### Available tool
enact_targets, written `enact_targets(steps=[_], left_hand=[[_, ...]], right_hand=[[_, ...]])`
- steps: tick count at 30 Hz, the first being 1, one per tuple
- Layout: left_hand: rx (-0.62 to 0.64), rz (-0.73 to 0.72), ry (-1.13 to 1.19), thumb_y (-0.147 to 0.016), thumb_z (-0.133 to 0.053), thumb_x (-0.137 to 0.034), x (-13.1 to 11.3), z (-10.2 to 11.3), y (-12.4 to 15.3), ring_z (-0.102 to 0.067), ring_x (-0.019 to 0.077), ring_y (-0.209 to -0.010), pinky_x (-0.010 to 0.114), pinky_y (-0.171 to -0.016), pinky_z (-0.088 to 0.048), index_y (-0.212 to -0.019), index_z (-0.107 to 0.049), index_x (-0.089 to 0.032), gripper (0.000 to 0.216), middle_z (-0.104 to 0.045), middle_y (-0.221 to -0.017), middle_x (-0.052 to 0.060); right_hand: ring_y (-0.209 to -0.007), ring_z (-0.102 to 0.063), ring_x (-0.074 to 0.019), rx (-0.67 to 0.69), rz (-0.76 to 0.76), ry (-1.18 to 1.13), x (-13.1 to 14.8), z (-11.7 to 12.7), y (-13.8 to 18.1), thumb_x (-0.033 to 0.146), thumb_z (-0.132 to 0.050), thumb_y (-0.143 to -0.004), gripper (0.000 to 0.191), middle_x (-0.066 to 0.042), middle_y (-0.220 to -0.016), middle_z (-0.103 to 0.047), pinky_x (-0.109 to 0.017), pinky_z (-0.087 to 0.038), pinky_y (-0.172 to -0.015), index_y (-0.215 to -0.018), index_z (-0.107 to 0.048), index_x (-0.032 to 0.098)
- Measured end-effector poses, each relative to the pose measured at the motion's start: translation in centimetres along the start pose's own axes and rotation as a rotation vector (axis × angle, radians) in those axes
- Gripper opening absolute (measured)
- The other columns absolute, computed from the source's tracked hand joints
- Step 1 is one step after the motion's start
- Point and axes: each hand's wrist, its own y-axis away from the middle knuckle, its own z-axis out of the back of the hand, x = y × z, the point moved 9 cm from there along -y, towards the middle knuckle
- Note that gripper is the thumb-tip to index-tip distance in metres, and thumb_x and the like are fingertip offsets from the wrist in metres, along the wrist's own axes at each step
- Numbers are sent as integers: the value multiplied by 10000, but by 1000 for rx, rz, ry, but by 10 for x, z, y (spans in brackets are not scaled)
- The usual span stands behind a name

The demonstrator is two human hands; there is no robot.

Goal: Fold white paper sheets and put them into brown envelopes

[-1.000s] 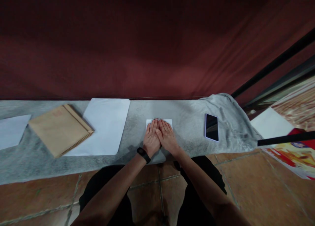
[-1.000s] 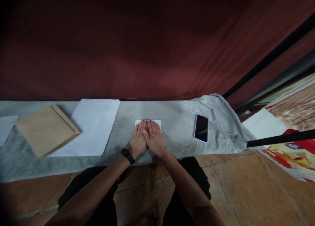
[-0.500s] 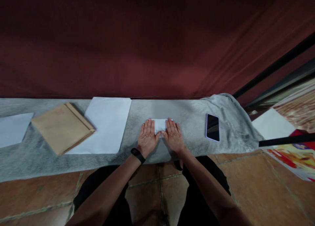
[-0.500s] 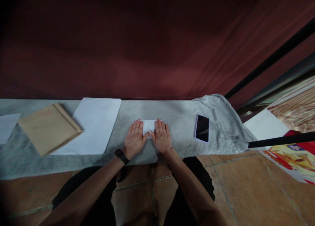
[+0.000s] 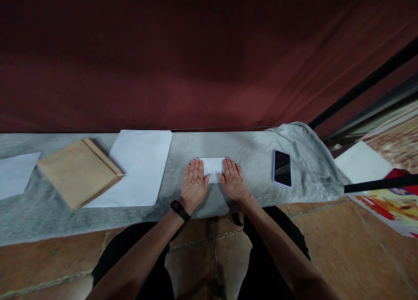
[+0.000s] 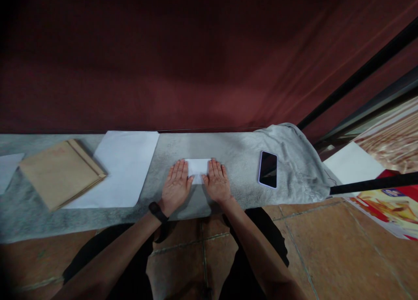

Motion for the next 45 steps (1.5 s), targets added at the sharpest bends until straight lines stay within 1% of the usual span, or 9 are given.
enact_targets(steps=[4,7,14,22,26,30,32,37,45], left_hand=[[103,-218,61,-1016,-304,-320,-39,-14,4,-228,237,-1529,467,-1257,-232,-1560,-283,-77,596,-329,-1617,154],[116,-235,60,-1015,-313,-342,-47,-19,3,-221,246,-1530,474,-1258,-222,-1564,-272,-79,610,-325,-1620,156],[97,-172,61,-1026,-300,-375,-37,-16,-9,-224,239,-1530,458,-1257,-217,-1549,-319,-95,593,-328,-1622,137],[75,-64,18,-1004,-350,-502,-16,-16,-15,-228,279,-1528,474,-1251,-201,-1547,-309,-50,707,-318,-1614,189],[44,-39,12,-1001,-350,-512,-8,-15,-15,-232,291,-1526,479,-1243,-213,-1545,-308,-45,718,-318,-1611,201],[35,-25,-6,-1003,-348,-498,-7,-15,-15,-227,295,-1528,485,-1241,-218,-1540,-317,-37,708,-304,-1616,202],[36,-23,-21,-1002,-366,-473,-7,-15,-15,-225,297,-1528,486,-1243,-210,-1539,-328,-44,688,-294,-1621,200],[74,-70,-38,-992,-411,-337,-10,-15,-15,-229,297,-1526,494,-1242,-203,-1546,-358,-135,592,-265,-1640,170],[33,-28,-47,-1006,-379,-370,-1,-14,-17,-240,296,-1524,501,-1233,-226,-1544,-355,-117,595,-279,-1634,171]], right_hand=[[-1514,-262,-284,34,0,0,-1,-3,0,388,-302,-1058,610,-171,-1635,-273,-502,-211,-1228,-1579,-253,75],[-1519,-251,-283,50,1,-1,-2,-3,0,363,-273,-1061,592,-164,-1641,-258,-507,-208,-1230,-1580,-255,79],[-1509,-275,-280,43,-8,1,-2,-1,0,331,-297,-1053,579,-158,-1634,-285,-489,-198,-1233,-1571,-280,72],[-1500,-286,-310,29,-46,4,-10,5,3,389,-327,-1052,606,-151,-1629,-298,-505,-194,-1230,-1567,-294,70],[-1496,-292,-318,24,-59,4,-17,6,5,385,-321,-1055,604,-161,-1624,-304,-520,-197,-1228,-1566,-292,63],[-1499,-292,-313,-35,-97,3,-18,14,6,344,-301,-1058,584,-177,-1620,-308,-544,-192,-1225,-1571,-277,68],[-1504,-287,-299,-50,-60,-11,-7,15,5,345,-297,-1059,585,-177,-1621,-306,-532,-203,-1228,-1575,-267,72],[-1499,-317,-218,38,165,-65,34,3,7,415,-325,-1061,582,-104,-1604,-370,-431,-234,-1244,-1575,-295,144],[-1504,-305,-240,0,107,10,16,5,-3,395,-342,-1066,569,-123,-1608,-349,-462,-216,-1241,-1559,-319,111]])
